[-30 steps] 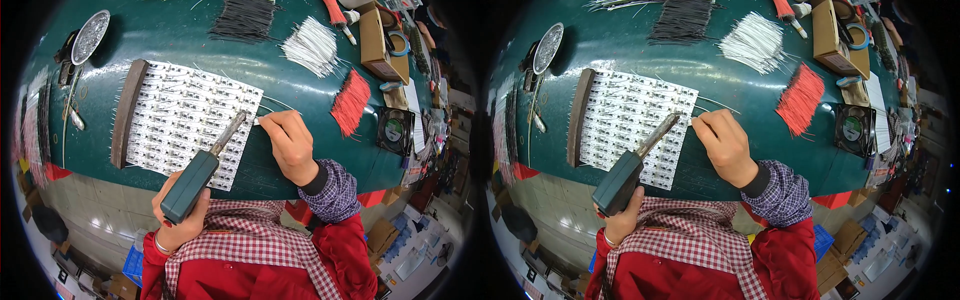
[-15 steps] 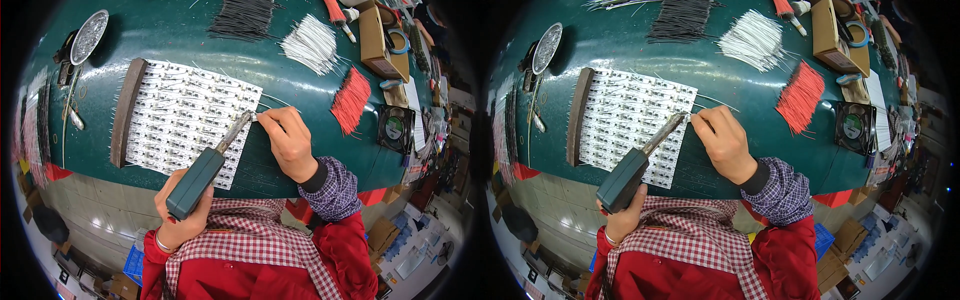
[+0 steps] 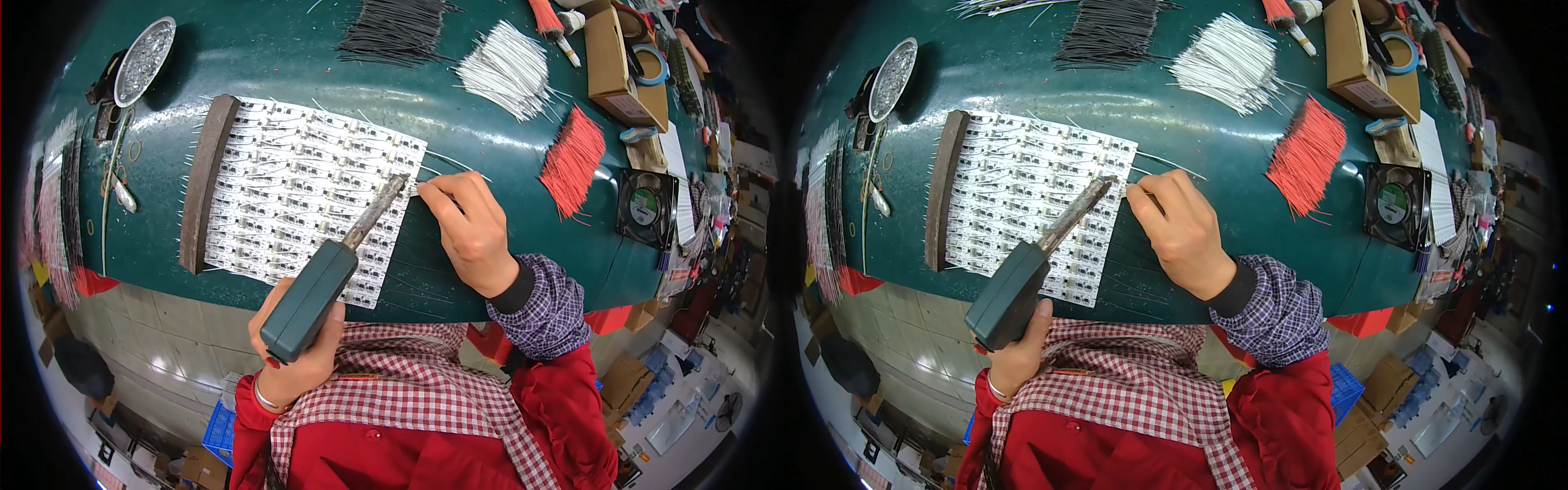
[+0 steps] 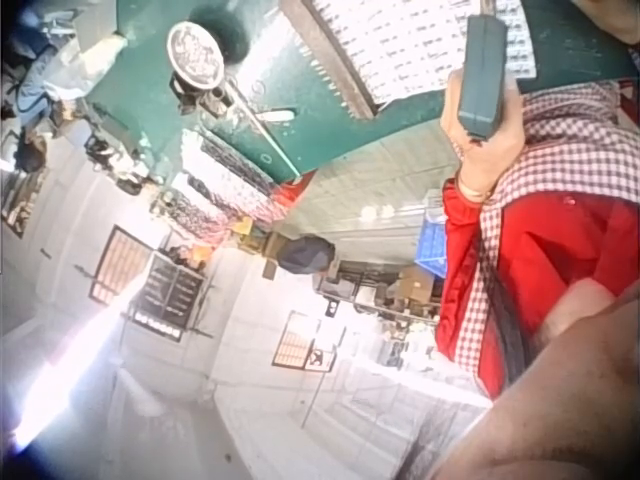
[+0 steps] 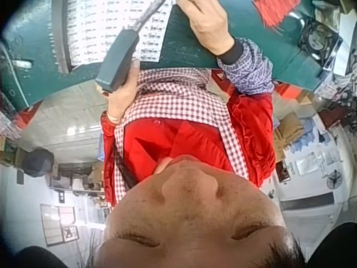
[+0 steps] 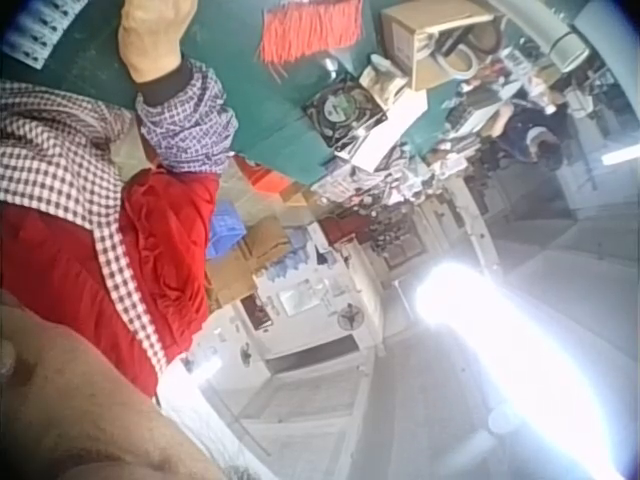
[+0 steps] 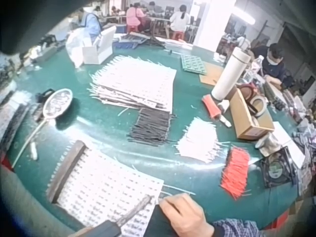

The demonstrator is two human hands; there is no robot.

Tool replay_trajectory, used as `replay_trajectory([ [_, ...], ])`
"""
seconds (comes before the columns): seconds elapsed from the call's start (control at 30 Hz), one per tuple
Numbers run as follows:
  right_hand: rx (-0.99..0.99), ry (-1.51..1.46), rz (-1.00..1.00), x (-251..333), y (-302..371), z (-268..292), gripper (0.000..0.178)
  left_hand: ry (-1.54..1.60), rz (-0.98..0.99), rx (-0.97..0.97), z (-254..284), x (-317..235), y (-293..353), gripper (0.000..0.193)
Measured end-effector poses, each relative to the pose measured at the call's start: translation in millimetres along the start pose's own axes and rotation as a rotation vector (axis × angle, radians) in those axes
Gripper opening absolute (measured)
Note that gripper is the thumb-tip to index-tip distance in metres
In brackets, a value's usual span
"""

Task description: The person solders wires onto a circuit board using a soldering tool, sets the finished board aside, and takes a new board. The person then inserts wires into the new board, solders them with the tool, and aligns the wires using a stick.

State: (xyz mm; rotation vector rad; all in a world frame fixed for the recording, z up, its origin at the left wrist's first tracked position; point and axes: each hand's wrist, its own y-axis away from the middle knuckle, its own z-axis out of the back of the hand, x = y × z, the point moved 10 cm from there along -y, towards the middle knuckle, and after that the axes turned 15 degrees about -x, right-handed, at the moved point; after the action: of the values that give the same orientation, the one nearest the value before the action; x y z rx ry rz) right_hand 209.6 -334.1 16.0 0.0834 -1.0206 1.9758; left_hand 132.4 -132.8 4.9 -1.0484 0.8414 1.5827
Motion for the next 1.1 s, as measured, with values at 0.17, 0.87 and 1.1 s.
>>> replay_trajectory([
  [0.17,-0.006,0.006,0.000,1,1,1,0.032,0.035,0.017,-0.016,4,5,5,0.022],
  [0.87,-0.003,-0.056,0.009,12,10,6,0.035,-0.085,-0.022,0.068,2,2,14,0.022],
  [1.1,0.000,-0.059,-0.051,10,8,6,0.038,-0.078,-0.007,0.060,0,2,14,0.019],
])
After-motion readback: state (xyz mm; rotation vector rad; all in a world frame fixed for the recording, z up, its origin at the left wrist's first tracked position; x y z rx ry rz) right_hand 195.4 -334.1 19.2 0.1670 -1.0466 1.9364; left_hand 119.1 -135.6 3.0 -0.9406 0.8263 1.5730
